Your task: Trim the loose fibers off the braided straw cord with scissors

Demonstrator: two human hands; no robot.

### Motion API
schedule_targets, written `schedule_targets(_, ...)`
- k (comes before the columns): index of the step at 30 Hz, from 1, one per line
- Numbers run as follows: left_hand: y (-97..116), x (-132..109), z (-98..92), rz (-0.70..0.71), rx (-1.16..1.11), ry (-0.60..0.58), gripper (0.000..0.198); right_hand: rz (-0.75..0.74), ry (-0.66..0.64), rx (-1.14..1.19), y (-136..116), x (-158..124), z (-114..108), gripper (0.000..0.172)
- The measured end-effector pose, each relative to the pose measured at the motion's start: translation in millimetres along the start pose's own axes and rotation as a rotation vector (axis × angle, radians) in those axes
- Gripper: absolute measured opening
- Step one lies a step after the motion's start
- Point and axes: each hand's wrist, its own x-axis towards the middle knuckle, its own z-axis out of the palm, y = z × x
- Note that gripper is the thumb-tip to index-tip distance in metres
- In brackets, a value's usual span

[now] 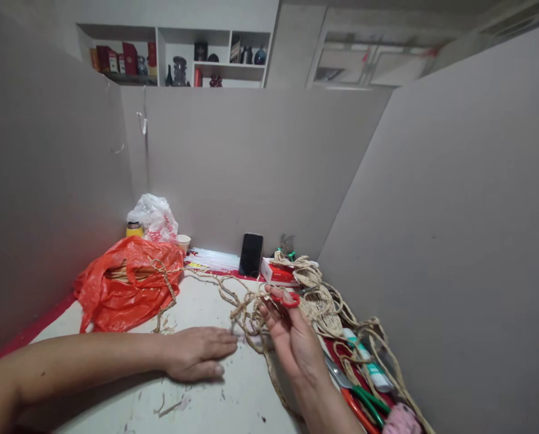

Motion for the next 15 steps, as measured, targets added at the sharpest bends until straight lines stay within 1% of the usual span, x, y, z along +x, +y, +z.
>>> schedule_targets(2, 18.0, -19.6, 0.9, 0.066, -0.055, -0.012, 0.059, 0.013, 0.004, 0.003, 1.1, 0.7, -0.8, 0.026)
schedule_targets(4, 37.7, -43.0, -1.7, 0.062, -0.098, -0.013, 0.056, 0.031, 0.003, 0.006, 3.1, 0.4, -0.8, 0.027)
schedule_targets(6, 52.1, -63.7, -8.9, 0.011, -0.158, -0.062, 0.047, 0.05, -0.003, 0.009, 5.2, -1.2, 0.4, 0.028)
schedule_targets(7, 54.9, -71.6, -13.5, -0.034, -0.174, -0.055, 0.046, 0.06, -0.007, 0.009, 6.0, -2.5, 1.4, 0.029)
schedule_targets(8, 54.1, -77.7, -18.2, -0.106, -0.16, -0.007, 0.046, 0.068, -0.012, 0.007, 6.6, -3.9, 2.5, 0.029)
schedule_targets(10, 41.1, -84.9, -26.0, -0.266, -0.045, 0.111, 0.05, 0.079, -0.02, -0.001, 7.3, -6.8, 4.7, 0.029)
schedule_targets(11, 30.1, -86.4, -28.7, -0.351, 0.016, 0.111, 0.053, 0.08, -0.021, -0.007, 7.4, -8.1, 5.5, 0.028)
schedule_targets(13, 5.3, -86.4, -31.2, -0.515, 0.111, 0.06, 0.06, 0.08, -0.023, -0.02, 7.5, -9.9, 6.2, 0.026)
schedule_targets(15, -14.8, -83.7, -30.4, -0.558, 0.136, 0.07, 0.066, 0.08, -0.025, -0.031, 7.7, -10.8, 5.9, 0.025)
